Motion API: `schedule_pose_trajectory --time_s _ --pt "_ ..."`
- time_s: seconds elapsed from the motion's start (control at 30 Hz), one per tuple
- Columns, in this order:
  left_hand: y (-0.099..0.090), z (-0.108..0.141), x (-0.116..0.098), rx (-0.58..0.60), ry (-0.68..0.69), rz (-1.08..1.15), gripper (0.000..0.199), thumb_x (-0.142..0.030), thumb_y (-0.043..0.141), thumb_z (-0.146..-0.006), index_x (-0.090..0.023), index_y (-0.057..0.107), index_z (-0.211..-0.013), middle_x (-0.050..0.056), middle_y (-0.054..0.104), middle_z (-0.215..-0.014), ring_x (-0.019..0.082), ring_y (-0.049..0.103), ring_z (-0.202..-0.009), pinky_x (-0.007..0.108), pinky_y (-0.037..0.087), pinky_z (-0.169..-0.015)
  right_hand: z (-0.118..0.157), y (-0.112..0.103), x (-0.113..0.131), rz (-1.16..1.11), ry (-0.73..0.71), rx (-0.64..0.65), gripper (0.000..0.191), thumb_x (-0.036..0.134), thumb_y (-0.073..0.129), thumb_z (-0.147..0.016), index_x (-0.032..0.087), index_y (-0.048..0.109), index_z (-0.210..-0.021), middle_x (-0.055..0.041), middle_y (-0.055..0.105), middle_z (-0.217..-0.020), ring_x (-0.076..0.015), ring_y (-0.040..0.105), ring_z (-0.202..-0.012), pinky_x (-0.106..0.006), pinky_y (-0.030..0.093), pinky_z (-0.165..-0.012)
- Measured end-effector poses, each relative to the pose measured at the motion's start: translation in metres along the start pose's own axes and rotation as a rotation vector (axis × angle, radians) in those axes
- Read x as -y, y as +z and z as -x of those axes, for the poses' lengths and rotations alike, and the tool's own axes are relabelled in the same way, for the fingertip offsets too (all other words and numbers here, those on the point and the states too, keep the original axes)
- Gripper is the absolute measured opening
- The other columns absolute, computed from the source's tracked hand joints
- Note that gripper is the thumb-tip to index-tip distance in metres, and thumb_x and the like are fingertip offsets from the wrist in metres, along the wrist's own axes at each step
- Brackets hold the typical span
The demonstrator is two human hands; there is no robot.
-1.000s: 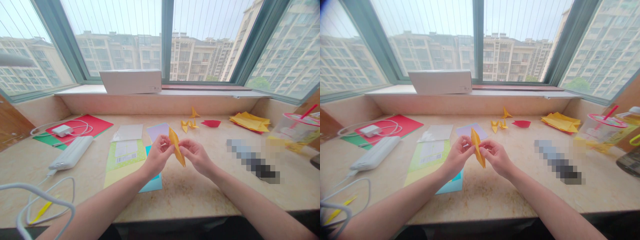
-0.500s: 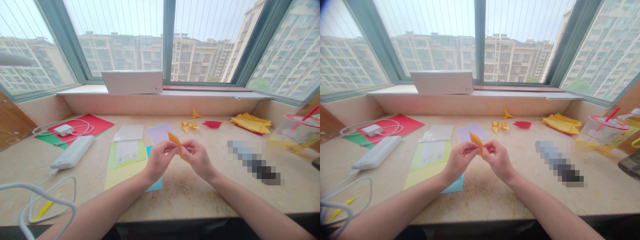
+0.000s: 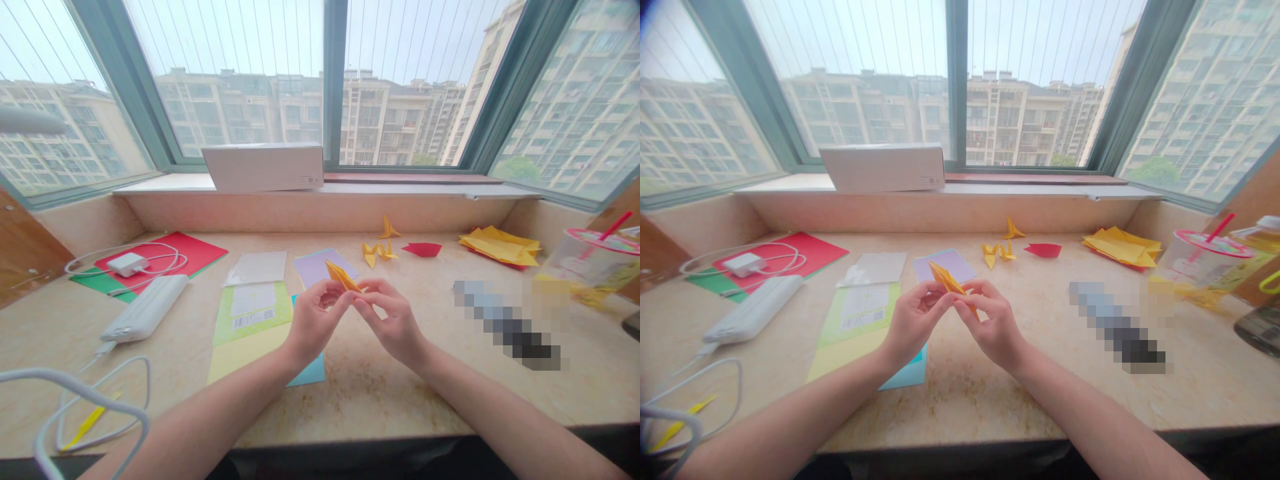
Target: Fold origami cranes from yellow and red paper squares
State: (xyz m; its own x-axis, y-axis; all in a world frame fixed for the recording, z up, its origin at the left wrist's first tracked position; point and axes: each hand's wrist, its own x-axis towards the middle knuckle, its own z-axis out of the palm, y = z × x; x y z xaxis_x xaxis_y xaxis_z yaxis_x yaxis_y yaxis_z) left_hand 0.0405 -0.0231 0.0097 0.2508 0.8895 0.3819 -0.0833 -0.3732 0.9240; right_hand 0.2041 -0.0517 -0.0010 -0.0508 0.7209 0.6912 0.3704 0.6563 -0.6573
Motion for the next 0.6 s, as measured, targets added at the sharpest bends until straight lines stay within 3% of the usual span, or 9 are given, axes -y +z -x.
schedule_pose_trajectory --time_s 0.13,0.33,0.47,0.6 --pt "0.0 -0.004 0.001 -0.057 -0.029 0.09 0.028 -0.029 0.075 -0.083 -0.018 0.058 -0.103 0.002 0.073 -0.085 0.018 0.074 -0.082 0.028 0.056 -0.078 0.0 0.0 0.001 -0.002 0.029 0.038 0.018 0.024 0.06 -0.095 0.024 0.077 -0.099 -0.0077 0.065 -0.106 -0.0199 0.065 -0.095 -0.035 0.055 -0.084" --pt "0.0 -0.005 -0.001 -0.039 -0.083 0.153 0.049 -0.027 0.076 -0.081 -0.022 0.044 -0.117 -0.003 0.069 -0.081 0.017 0.074 -0.079 0.029 0.056 -0.078 -0.003 0.001 0.0 -0.081 0.146 -0.027 0.011 0.031 0.065 -0.092 0.024 0.073 -0.092 -0.0057 0.069 -0.098 -0.0198 0.065 -0.091 -0.033 0.053 -0.078" --pt "-0.001 -0.005 -0.001 0.001 -0.108 0.133 0.054 -0.026 0.076 -0.08 -0.021 0.042 -0.122 -0.003 0.067 -0.08 0.016 0.072 -0.077 0.029 0.056 -0.077 -0.004 0.001 -0.007 -0.289 0.342 -0.085 0.03 0.039 0.074 -0.084 0.024 0.064 -0.108 -0.002 0.07 -0.088 -0.0177 0.066 -0.077 -0.032 0.053 -0.07" --pt "-0.001 -0.006 0.001 0.041 -0.127 0.129 0.046 -0.028 0.075 -0.081 -0.018 0.05 -0.119 0.0 0.066 -0.084 0.017 0.071 -0.078 0.032 0.057 -0.078 -0.008 -0.001 -0.012 -0.556 0.549 0.011 0.042 0.044 0.078 -0.079 0.024 0.067 -0.114 -0.0036 0.074 -0.091 -0.0218 0.071 -0.088 -0.037 0.055 -0.081"
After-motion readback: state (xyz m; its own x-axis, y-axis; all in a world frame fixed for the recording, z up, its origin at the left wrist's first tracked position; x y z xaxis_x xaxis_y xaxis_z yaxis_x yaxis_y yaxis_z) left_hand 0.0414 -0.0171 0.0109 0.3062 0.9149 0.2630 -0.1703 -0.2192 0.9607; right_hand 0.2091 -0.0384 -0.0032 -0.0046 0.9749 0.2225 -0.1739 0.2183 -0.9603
